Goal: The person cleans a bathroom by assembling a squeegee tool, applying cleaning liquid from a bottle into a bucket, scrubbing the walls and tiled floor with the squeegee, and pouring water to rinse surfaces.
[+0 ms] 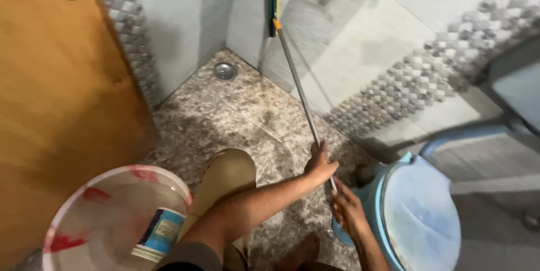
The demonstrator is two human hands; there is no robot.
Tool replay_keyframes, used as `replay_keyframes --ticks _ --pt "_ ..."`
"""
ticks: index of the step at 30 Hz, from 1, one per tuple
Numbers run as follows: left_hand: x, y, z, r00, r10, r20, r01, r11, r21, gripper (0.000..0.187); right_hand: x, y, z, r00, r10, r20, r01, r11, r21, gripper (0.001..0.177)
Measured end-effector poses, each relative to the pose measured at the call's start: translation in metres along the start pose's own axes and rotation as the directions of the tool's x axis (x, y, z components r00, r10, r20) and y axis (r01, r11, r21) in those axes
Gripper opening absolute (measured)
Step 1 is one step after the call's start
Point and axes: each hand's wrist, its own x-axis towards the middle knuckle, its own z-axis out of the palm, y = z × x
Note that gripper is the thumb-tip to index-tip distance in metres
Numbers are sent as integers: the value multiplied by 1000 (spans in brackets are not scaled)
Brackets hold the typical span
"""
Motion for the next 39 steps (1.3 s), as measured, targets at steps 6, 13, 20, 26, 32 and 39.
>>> replay_keyframes --ticks 6,13,20,26,32,39 --pt "40 39 -59 905 -425 -21 420 901 -111 78 121 -3 38 982 -110 155 119 992 -51 22" --pt "22 58 -43 922 -374 96 386 902 -196 75 101 -5 -3 994 -85 65 90 994 -65 25" --pt "-49 79 4 830 -117 545 310 909 -278 86 -35 5 -101 989 29 -145 -50 989 -142 54" --pt "-76 82 10 639 -81 765 331 927 -179 88 -123 44 -187 931 -258 -257 233 964 -124 47" --pt "-72 53 22 798 -22 602 224 939 -262 78 -136 49 -199 870 -386 -306 330 918 -220 48" --pt "-55 54 -2 913 96 396 2 971 -239 68 -62 6 -122 964 108 -241 -159 966 -206 53"
